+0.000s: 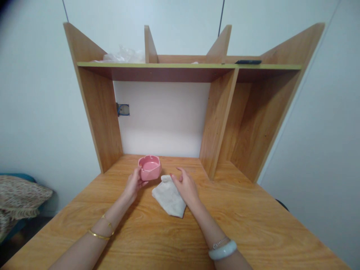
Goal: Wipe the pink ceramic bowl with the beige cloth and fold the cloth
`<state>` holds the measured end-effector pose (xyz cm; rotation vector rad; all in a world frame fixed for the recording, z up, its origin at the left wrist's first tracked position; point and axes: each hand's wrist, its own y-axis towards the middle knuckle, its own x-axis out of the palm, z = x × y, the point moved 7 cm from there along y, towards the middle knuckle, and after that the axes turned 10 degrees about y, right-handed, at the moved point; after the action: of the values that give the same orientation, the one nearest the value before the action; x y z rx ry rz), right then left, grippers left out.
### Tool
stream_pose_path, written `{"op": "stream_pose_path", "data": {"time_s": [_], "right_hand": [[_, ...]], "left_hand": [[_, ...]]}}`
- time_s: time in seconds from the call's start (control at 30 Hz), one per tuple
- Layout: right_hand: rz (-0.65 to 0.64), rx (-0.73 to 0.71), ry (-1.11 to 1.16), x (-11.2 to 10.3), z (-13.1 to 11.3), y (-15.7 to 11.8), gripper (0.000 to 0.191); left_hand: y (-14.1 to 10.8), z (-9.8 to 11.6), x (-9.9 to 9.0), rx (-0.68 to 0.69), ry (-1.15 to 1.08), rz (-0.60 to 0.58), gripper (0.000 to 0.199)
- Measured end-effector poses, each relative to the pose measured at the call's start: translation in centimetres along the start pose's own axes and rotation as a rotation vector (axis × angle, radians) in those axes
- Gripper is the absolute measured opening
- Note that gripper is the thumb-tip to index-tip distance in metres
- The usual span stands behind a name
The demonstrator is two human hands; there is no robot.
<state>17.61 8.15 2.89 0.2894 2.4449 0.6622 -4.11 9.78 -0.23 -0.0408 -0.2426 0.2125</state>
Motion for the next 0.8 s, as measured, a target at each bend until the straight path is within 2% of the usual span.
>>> {"op": "stream_pose_path", "data": {"time_s": [0.17, 0.33, 0.47, 0.67, 0.8], "right_hand": [[0.026, -0.063, 0.151, -0.7, -0.9, 0.2, 0.043], [-0.027, -0.050, 0.268, -0.3, -1.8, -0.2, 0.050], [-0.049, -0.050, 0.321, -0.1, -2.6, -0.4, 0.054], [-0.068, 0.008, 0.389, 0.0, -3.0, -0.6, 0.048], [-0.033, 0.050, 0.416, -0.3, -2.6, -0.5, 0.047]], "left_hand": [[-0.7, 0.0, 1.5, 0.050, -0.001, -0.069, 0.038], [-1.7, 0.7, 2.9, 0.186, -0.024, -0.120, 0.047], [-2.7, 1.5, 3.9, 0.227, -0.017, -0.206, 0.058], [-3.9, 1.9, 5.0, 0.250, 0.018, -0.310, 0.073], [-4.1, 1.5, 5.5, 0.291, 0.066, -0.347, 0.073]]}}
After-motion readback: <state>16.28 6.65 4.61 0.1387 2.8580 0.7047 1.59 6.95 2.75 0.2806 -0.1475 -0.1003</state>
